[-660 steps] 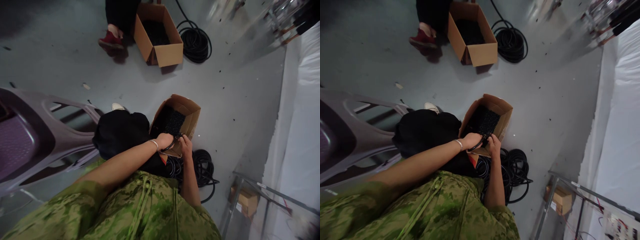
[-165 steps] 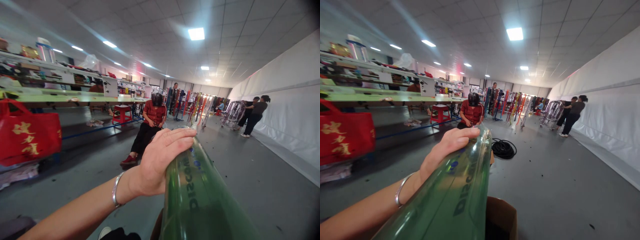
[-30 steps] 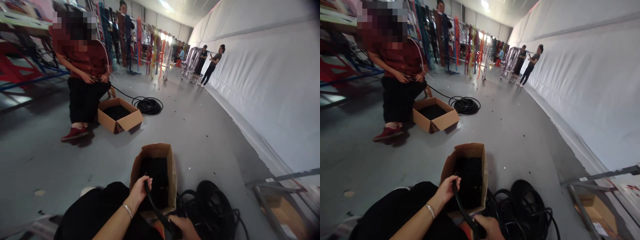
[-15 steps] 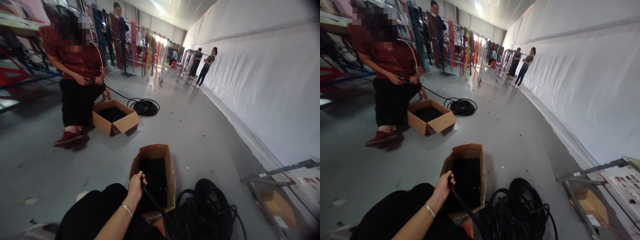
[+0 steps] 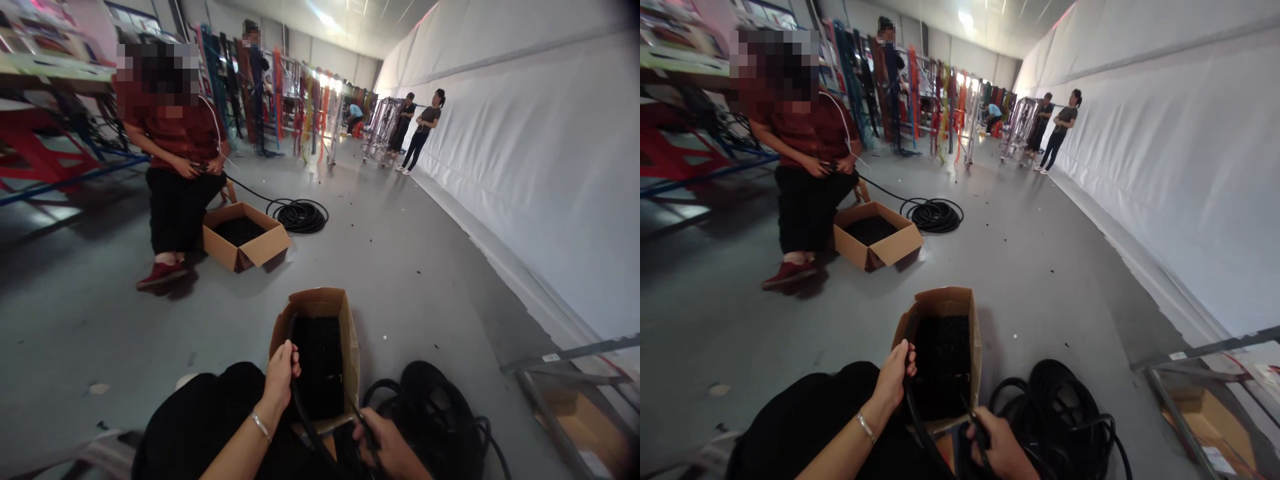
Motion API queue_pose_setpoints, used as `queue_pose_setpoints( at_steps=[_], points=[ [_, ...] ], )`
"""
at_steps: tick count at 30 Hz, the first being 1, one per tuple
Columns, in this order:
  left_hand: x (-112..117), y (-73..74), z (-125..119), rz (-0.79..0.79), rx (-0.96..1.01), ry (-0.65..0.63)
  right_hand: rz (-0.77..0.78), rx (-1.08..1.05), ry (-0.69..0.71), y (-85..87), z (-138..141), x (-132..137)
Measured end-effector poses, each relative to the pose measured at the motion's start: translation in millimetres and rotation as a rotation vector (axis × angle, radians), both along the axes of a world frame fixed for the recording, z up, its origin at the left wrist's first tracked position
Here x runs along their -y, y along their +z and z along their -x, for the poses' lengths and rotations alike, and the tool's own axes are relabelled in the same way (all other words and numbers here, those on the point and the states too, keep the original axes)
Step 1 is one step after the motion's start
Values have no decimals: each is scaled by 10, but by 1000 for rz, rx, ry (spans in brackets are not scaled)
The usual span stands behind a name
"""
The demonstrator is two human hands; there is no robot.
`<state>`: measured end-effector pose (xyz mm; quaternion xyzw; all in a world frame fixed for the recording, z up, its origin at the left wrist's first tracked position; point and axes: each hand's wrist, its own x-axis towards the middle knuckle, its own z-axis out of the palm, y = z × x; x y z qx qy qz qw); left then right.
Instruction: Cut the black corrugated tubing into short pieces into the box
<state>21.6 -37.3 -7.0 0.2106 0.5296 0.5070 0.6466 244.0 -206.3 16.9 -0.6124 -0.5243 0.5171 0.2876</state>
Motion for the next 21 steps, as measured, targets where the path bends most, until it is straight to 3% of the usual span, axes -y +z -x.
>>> queue_pose_setpoints(
  at_steps=[2, 5, 9, 13, 17, 19, 21],
  points=[
    [10, -14, 9, 6, 42, 2, -34, -67, 77, 18, 401, -275],
    [-21, 4, 64, 43, 72, 39, -49, -112, 122, -23, 875, -468],
    [-89, 156, 145, 71, 59, 23, -118, 26, 134, -204, 1041, -506],
    [-132, 318, 128, -92, -53, -123, -230, 195, 8, -648, 998, -606],
    [-216, 292, 60, -148, -302, -292, -122, 56, -39, -1196, 1142, -769],
    [-268, 219, 54, -140, -366, -341, -33, -64, -31, -1342, 1250, -842],
    [-301, 149, 72, -133, -433, -309, 38, -198, -19, -1362, 1329, -887]
  ],
)
